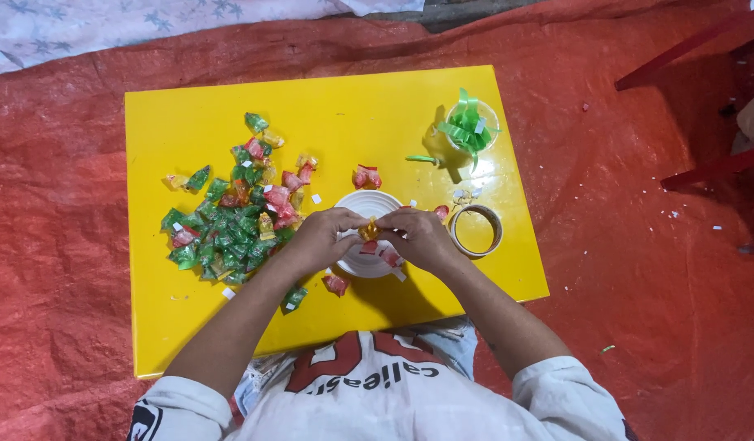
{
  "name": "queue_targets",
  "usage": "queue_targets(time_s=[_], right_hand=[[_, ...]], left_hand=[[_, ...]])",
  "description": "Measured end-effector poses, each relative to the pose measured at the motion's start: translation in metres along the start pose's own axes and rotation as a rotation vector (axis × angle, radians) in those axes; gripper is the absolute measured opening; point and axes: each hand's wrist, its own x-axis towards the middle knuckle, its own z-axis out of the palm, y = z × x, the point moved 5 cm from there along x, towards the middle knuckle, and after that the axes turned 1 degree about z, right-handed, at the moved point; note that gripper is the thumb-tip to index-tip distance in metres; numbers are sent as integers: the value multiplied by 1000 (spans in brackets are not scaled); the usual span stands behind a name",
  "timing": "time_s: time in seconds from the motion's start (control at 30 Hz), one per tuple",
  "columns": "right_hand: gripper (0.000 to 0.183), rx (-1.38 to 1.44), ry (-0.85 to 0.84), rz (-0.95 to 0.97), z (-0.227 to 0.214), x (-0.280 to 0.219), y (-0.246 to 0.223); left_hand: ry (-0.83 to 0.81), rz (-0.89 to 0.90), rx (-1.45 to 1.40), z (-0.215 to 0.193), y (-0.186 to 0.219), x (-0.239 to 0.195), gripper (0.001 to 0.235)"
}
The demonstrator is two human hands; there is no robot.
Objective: Attaching wrapped candies to a circular base to create a decorative arrangement.
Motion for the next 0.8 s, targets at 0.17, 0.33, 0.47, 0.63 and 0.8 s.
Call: queue_targets(time_s=[0.17,0.33,0.47,0.63,0.8], right_hand=[[20,-9,-3,9,1,2,3],[20,-33,13,-19,6,2,6],[24,8,4,-4,5,0,13],[28,273,86,142,9,-16,33],[19,151,180,253,26,-43,31]], left_hand=[[-13,-6,14,1,0,3,33],[7,31,18,3,-1,4,32],[8,30,-43,4,-5,3,35],[37,-31,-82,5,-12,-5,51],[37,-6,16,0,-21,-14,67]])
